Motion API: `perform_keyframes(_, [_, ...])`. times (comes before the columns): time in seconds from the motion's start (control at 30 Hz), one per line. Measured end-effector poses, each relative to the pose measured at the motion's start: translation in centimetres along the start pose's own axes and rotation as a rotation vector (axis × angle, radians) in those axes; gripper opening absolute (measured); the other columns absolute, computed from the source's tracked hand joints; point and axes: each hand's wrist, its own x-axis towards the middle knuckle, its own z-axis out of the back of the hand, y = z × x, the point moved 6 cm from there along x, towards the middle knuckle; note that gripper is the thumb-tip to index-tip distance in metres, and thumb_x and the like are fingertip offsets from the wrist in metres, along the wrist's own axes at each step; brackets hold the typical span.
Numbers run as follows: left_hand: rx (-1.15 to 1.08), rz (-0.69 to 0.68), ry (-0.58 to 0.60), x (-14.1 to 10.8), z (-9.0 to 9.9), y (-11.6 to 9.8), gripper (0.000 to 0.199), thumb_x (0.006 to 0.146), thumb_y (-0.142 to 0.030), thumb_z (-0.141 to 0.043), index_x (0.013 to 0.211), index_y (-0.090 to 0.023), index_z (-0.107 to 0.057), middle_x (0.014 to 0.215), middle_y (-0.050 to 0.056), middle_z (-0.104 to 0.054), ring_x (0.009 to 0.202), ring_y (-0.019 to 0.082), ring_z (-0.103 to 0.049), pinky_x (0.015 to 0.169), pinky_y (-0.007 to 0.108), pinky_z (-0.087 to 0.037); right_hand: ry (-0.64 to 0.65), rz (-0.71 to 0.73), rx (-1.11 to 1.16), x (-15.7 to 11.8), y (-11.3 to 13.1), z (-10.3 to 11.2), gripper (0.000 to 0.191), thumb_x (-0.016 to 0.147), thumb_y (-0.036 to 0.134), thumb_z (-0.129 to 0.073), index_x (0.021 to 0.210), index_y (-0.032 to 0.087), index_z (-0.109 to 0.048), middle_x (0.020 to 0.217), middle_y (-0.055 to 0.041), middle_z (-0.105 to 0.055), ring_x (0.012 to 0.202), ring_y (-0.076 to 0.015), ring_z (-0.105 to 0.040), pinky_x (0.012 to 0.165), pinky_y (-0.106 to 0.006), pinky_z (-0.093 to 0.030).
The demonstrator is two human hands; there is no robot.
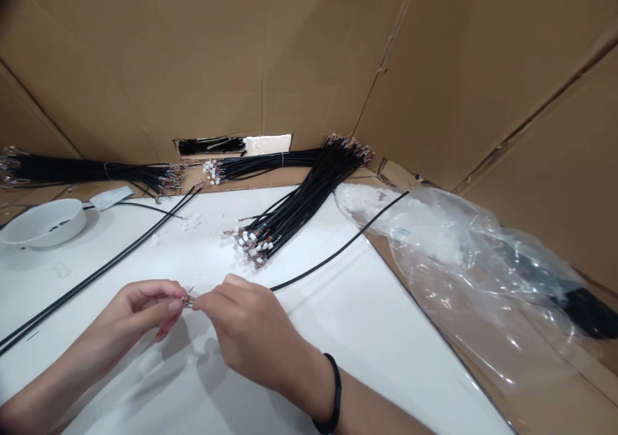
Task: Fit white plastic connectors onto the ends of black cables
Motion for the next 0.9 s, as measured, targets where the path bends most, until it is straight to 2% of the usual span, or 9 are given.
perform_keyframes(0.27, [0.112,-0.050,-0.031,0.4,-0.1,-0.4,0.023,0.071,-0.033,-0.069,0.074,-0.011,-0.065,0.064,0.002,-0.056,0.048,0.007,-0.045,0.048,0.020,-0.038,0.010,-0.093,0.031,-0.1,-0.2,0.0,0.020,0.086,0.013,-0.045,0.102,0.012,-0.058,0.087,-0.0067,-0.061,0.078,-0.0152,-0.049,0.067,-0.028,-0.040])
perform_keyframes(0.47, [0.367,-0.245,0.007,-0.5,-0.4,-1.0,0.022,0.084,-0.033,-0.057,0.080,-0.014,-0.066,0.076,0.005,-0.057,0.058,0.010,-0.048,0.052,0.021,-0.040,-0.038,-0.152,0.151,0.2,-0.4,0.2,0.013,0.089,0.017,-0.049,0.094,0.015,-0.061,0.082,-0.0013,-0.063,0.075,-0.0107,-0.051,0.069,-0.024,-0.039])
perform_keyframes(0.6, [0.524,-0.333,0.025,-1.0,-0.9,-1.5,0.023,0.087,-0.032,-0.052,0.080,-0.016,-0.066,0.075,0.006,-0.057,0.067,0.013,-0.050,0.058,0.024,-0.040,0.035,-0.149,0.138,0.2,-0.4,-0.2,0.014,0.090,0.016,-0.045,0.091,0.014,-0.058,0.086,-0.0043,-0.060,0.079,-0.0124,-0.052,0.071,-0.025,-0.040])
perform_keyframes(0.7, [0.552,-0.342,0.027,-1.0,-1.0,-1.7,0.022,0.087,-0.032,-0.051,0.083,-0.017,-0.066,0.077,0.006,-0.058,0.071,0.015,-0.052,0.061,0.025,-0.040,0.035,-0.112,0.065,0.1,-0.2,-0.2,0.015,0.090,0.017,-0.043,0.090,0.013,-0.057,0.086,-0.0054,-0.058,0.079,-0.0131,-0.051,0.070,-0.026,-0.041])
perform_keyframes(0.9, [0.519,-0.266,-0.004,-0.8,-0.8,-1.0,0.023,0.086,-0.035,-0.053,0.080,-0.016,-0.065,0.079,0.007,-0.058,0.075,0.016,-0.053,0.065,0.026,-0.042,-0.009,-0.035,-0.064,0.1,0.2,-0.1,0.017,0.091,0.017,-0.042,0.087,0.012,-0.057,0.080,-0.0050,-0.057,0.075,-0.0121,-0.051,0.066,-0.025,-0.041])
